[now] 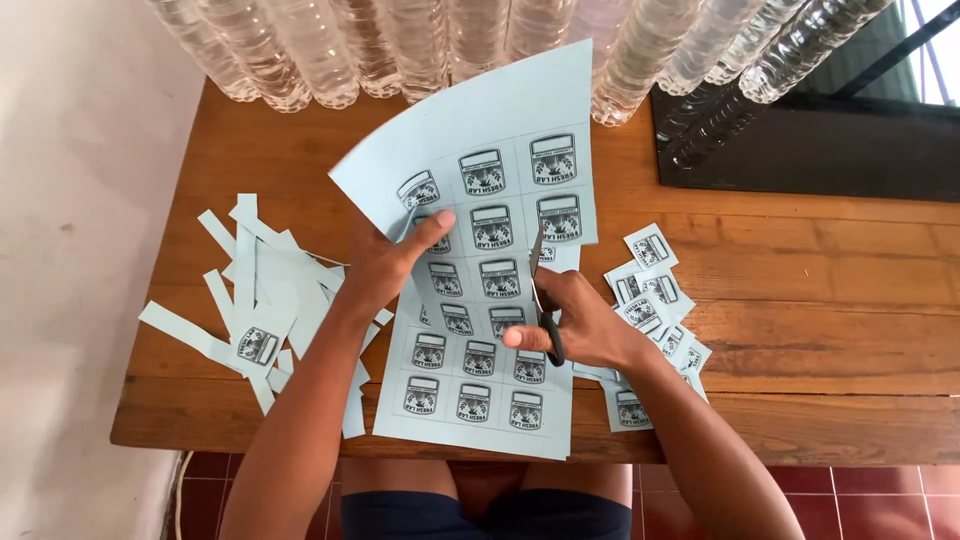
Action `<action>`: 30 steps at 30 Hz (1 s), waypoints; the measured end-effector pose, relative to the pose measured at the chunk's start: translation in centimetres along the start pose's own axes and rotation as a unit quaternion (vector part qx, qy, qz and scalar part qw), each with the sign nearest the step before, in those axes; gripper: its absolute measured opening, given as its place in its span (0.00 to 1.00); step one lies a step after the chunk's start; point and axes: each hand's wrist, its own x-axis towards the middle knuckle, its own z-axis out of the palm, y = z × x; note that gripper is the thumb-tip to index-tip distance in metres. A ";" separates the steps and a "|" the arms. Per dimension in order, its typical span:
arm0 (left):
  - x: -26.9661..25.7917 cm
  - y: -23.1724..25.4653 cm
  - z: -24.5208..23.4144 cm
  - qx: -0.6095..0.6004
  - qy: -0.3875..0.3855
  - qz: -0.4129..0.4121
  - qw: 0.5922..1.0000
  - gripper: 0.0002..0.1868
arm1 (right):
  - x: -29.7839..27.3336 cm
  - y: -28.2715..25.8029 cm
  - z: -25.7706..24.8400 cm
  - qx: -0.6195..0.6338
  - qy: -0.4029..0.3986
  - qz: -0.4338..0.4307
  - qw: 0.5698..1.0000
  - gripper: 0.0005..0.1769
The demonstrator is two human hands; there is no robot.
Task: Cutting out printed product labels from a sheet of paper using scissors
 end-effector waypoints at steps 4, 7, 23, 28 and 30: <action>0.0 -3.5 -1.7 -0.066 -0.066 0.032 0.995 0.25 | -0.6 1.0 -0.4 0.000 0.020 0.003 1.000 0.25; -0.3 -8.5 -3.0 -0.133 -0.089 0.034 0.987 0.42 | -0.6 -0.1 -0.5 0.002 0.025 0.006 1.000 0.26; -1.0 -12.5 -2.9 -0.206 -0.044 0.033 0.977 0.36 | -0.5 2.2 -0.1 -0.010 0.037 0.019 0.999 0.26; -0.6 -10.6 -2.7 -0.200 -0.040 0.026 0.979 0.33 | -0.5 2.4 -0.2 -0.008 0.041 0.014 0.999 0.26; -0.6 -7.6 -2.1 -0.198 -0.041 0.025 0.979 0.32 | -0.7 3.5 -0.3 -0.018 0.046 0.014 0.999 0.27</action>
